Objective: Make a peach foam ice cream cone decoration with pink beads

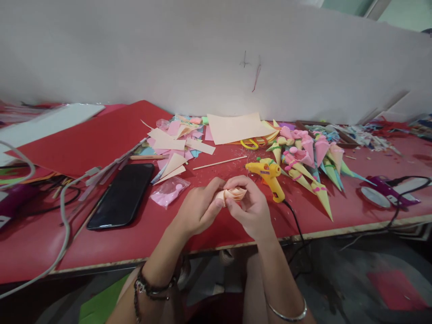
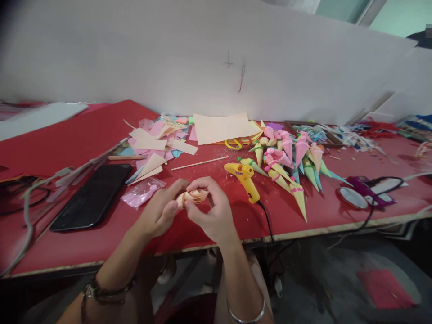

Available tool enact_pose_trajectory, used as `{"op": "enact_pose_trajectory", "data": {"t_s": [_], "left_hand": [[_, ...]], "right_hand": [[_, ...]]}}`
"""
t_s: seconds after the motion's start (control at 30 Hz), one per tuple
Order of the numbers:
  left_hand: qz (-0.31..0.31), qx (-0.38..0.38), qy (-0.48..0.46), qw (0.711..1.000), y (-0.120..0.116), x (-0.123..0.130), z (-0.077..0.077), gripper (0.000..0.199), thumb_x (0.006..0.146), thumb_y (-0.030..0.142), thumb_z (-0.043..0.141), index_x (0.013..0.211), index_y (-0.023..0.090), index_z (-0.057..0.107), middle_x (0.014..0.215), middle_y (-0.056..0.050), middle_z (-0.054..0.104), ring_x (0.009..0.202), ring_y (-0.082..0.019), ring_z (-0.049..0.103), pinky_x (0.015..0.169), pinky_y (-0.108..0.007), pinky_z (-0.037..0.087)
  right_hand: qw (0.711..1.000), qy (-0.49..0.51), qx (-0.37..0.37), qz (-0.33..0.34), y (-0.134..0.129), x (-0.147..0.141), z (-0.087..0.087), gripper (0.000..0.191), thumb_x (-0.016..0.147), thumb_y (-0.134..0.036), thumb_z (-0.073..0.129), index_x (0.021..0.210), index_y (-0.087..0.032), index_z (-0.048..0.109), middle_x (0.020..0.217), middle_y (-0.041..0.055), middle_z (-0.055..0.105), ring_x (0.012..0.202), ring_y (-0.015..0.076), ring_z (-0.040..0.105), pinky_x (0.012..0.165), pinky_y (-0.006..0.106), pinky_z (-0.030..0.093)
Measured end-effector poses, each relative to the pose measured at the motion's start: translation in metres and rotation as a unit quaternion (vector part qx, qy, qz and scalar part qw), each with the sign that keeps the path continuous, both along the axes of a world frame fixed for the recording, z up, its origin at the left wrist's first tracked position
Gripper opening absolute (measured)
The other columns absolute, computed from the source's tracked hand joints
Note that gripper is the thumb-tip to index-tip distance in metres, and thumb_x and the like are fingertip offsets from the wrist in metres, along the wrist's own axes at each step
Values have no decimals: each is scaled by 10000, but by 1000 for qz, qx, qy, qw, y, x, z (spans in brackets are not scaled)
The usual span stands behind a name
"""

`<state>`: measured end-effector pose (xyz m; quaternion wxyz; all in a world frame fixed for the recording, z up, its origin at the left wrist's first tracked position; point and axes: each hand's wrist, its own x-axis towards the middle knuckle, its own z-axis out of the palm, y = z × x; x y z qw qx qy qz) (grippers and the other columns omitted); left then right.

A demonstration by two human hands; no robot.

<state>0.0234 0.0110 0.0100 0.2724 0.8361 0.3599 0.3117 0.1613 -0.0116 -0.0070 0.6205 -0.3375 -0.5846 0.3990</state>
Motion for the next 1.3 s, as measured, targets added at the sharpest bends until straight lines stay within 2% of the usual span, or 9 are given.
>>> {"op": "enact_pose_trajectory", "data": {"t_s": [0.3,0.47,0.6,0.77,0.87,0.93,1.03,1.13,1.3], "left_hand": [[-24,0,-43,999,1,-2,-3,454,871,506,138,817,170,438,647,15,481,539,-123,431,513,-245,278],[13,-9,-14,1000,-1,1,-3,358,884,449,210,813,177,432,667,12,494,559,-123,452,520,-241,281],[26,-14,-60,998,-1,5,-5,358,886,453,217,802,180,433,660,19,493,549,-116,449,517,-231,301],[57,-36,-87,994,1,7,-8,382,888,453,227,865,167,479,652,22,514,543,-112,460,521,-227,323],[78,-41,-102,991,1,9,-8,386,886,459,239,863,167,488,592,37,479,506,-107,436,495,-225,306],[90,-50,-118,988,1,11,-9,409,879,480,241,800,167,492,560,38,452,499,-108,427,491,-229,307],[113,-79,-165,977,1,14,-10,478,862,526,236,616,174,446,523,28,428,484,-101,402,474,-229,309],[128,-140,-214,958,1,18,-10,540,834,584,239,511,182,400,436,30,401,415,-90,367,414,-224,294],[97,-232,-245,936,-1,20,-8,579,793,638,279,460,184,411,332,38,372,322,-83,363,342,-208,287]], "right_hand": [[1000,3,3,6,-1,-2,1,166,702,-103,547,823,-214,525,851,7,514,790,132,514,698,265,428],[1000,0,3,-6,-2,-4,0,131,743,-141,546,848,-218,547,865,4,518,810,129,520,729,266,425],[1000,-1,5,-22,-3,-7,0,115,829,-232,467,888,-219,565,897,14,541,827,132,531,738,274,433],[999,-24,-10,-44,-4,-9,0,129,842,-282,463,903,-227,563,894,12,559,838,133,539,766,273,441],[999,21,-25,-22,-4,-10,-3,175,837,-314,472,980,-242,543,940,18,565,880,140,547,802,282,451],[997,60,-41,-2,-4,-12,-5,274,809,-327,519,1073,-257,507,984,26,556,916,150,548,829,297,455],[998,53,-37,11,-3,-15,-7,403,719,-279,637,1102,-265,513,1016,31,540,953,165,540,866,316,445],[1000,18,-7,-4,-1,-16,-8,364,692,-238,659,1044,-262,566,1012,31,538,968,171,531,882,328,435],[999,-8,3,-39,0,-15,-8,347,690,-281,665,1030,-269,599,1034,43,510,1012,189,504,897,353,428]]}}
